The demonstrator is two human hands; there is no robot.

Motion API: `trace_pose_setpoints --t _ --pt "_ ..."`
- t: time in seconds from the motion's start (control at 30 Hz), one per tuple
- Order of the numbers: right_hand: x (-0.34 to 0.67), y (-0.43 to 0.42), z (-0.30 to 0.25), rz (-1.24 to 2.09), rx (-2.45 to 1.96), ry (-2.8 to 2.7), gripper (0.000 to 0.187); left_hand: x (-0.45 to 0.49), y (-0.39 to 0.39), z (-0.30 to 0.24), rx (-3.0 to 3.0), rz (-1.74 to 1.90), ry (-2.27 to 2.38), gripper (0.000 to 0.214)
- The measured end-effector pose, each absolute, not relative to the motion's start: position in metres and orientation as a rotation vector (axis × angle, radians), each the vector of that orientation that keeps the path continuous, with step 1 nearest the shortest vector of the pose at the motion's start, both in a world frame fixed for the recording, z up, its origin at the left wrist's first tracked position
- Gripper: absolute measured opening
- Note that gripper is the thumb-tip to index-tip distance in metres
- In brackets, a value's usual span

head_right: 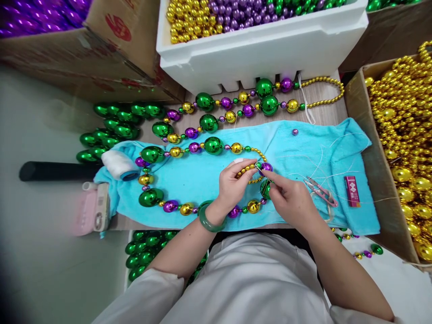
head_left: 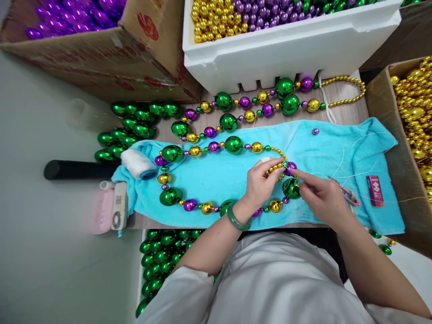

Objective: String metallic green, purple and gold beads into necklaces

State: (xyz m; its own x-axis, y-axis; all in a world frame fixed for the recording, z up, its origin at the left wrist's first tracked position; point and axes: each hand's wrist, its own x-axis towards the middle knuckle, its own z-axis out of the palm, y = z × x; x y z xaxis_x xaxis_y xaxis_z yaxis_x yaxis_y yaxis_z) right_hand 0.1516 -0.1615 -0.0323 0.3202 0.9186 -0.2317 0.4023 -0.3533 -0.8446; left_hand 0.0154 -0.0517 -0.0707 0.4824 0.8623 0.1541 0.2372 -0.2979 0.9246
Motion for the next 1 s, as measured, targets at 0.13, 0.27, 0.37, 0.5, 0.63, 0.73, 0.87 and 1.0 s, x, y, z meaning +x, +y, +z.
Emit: trace_pose_setpoints --t 0.13,0.27,0.37,0.5,0.63,0.73,0.87,1.0 --pt "0.151 -0.161 -0.036 0.965 -1.899 -1.144 0.045 0.015 -0.052 -0.071 1.829 0.830 0.914 0.019" --pt "0.153 -0.163 -0.037 0.981 -1.887 -1.097 0.045 0.014 -0.052 -0.071 1.816 0.822 0.916 0.020" --pt "0.156 -0.164 -0.037 0.985 -1.905 -1.095 0.045 0.014 -0.051 -0.071 1.816 0.830 0.904 0.020" --pt "0.157 -0.162 -0.035 1.003 -1.882 -1.123 0.044 0.013 -0.050 -0.069 1.841 0.809 0.870 0.021" --pt "0.153 -0.160 -0.041 1.035 -1.794 -1.034 0.044 0.014 -0.050 -0.068 1.809 0.769 0.862 0.020" --pt "0.149 -0.156 -0.046 0.981 -1.631 -0.874 0.042 0.015 -0.051 -0.069 1.781 0.766 0.836 0.019" --pt "0.152 -0.152 -0.045 0.824 -1.522 -0.708 0.038 0.014 -0.051 -0.072 1.761 0.752 0.843 0.020" --pt "0.167 -0.155 -0.040 0.734 -1.693 -0.770 0.032 0.012 -0.050 -0.071 1.776 0.777 0.876 0.018"
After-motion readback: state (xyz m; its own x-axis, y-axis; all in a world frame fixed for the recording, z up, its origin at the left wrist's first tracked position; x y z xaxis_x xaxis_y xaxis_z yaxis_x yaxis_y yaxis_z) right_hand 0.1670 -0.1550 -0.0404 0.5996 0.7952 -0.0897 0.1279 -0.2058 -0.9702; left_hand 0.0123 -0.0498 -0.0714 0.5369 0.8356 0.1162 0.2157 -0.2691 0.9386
